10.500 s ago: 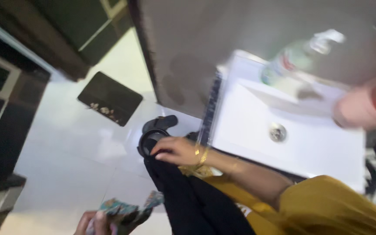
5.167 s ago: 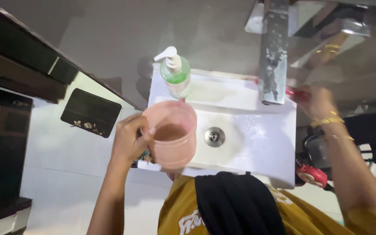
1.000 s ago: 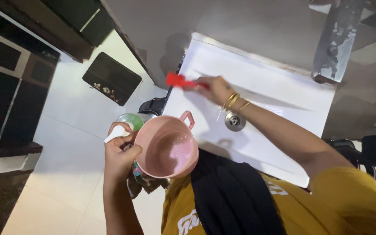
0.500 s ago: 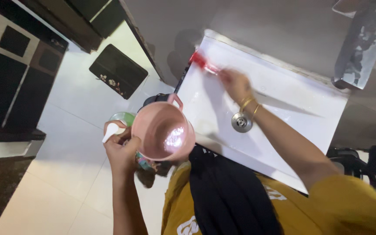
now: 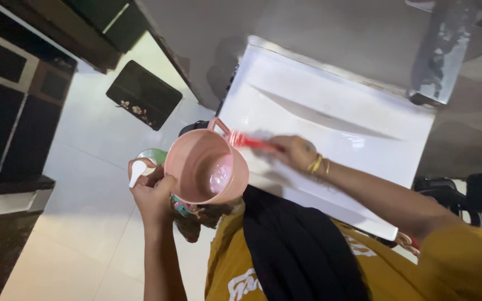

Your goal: The person scrubs the interior of a sink and the faucet with a red brush, then rinses the sink and a pink mug with water from the tap.

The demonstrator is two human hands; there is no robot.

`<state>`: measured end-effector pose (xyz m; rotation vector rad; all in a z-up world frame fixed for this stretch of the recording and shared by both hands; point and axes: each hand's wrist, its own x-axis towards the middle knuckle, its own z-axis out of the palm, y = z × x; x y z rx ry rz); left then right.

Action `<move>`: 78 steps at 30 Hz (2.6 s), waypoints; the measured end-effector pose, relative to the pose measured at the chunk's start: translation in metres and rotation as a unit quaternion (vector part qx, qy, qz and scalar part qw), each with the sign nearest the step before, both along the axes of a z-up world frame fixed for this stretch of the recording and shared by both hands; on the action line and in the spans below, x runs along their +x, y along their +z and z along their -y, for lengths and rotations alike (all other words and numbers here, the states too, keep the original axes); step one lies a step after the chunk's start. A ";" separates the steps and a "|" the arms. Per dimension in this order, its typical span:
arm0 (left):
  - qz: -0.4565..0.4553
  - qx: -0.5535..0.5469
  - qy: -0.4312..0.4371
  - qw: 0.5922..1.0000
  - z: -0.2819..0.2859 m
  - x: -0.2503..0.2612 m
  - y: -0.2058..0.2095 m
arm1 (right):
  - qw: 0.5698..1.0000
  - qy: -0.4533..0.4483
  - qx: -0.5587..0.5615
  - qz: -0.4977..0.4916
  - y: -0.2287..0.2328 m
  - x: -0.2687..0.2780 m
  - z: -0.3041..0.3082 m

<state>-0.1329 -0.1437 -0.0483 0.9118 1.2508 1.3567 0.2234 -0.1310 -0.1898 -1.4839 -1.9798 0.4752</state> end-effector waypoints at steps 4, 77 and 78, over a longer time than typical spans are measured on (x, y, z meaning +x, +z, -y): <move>-0.013 -0.011 -0.011 1.000 0.001 0.015 0.008 | 0.992 -0.101 0.014 0.079 0.005 0.043 -0.005; -0.001 -0.007 -0.025 1.000 -0.029 0.060 -0.116 | 0.938 -0.176 -0.264 0.142 0.050 0.085 0.100; 0.008 -0.007 -0.028 1.000 -0.029 0.062 -0.118 | 0.934 -0.194 -0.252 0.162 0.053 0.098 0.097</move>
